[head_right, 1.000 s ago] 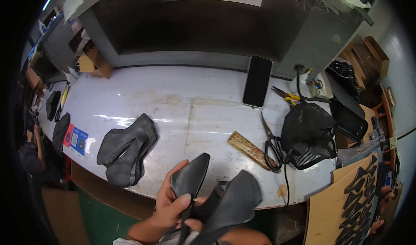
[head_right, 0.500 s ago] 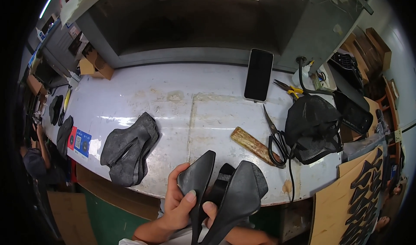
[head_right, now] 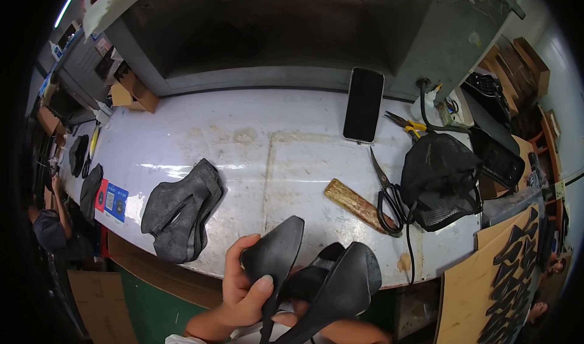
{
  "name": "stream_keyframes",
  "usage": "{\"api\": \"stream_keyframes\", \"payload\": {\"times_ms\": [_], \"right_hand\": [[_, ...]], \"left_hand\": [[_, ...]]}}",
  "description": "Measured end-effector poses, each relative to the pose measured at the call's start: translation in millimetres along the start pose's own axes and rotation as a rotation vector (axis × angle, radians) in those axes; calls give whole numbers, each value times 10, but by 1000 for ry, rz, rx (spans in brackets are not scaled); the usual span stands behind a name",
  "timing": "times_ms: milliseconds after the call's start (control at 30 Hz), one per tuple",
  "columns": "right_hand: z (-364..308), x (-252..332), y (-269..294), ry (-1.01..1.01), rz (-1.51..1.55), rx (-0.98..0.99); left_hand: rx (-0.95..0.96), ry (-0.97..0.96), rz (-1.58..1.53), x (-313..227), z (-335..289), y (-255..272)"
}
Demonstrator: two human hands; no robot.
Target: The recorder is manually assembling a bicycle saddle by fitting and stretching the cover material over the seat base.
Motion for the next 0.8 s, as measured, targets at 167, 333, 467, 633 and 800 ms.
{"api": "stream_keyframes", "payload": {"times_ms": [167, 333, 467, 633, 800], "right_hand": [[-88, 139, 394, 154, -220, 59], [-61, 205, 303, 580, -597, 141], [-73, 219, 201, 1078, -728, 8], [-88, 188, 249, 1033, -491, 60], [-119, 238, 140, 855, -631, 127]], "left_hand": [[372, 231, 89, -187, 127, 230], [424, 339, 112, -210, 79, 306], [435, 415, 24, -206, 101, 325], [407, 506, -23, -220, 138, 276], [433, 527, -82, -211, 115, 308]]}}
Point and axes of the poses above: each hand's wrist, its own z-axis towards the middle knuckle, its own y-axis out of the back of the hand, x = y × z, the point moved 1 cm from there along z, towards the middle knuckle, and after that the axes turned 6 degrees about -x, right-handed, at the moved point
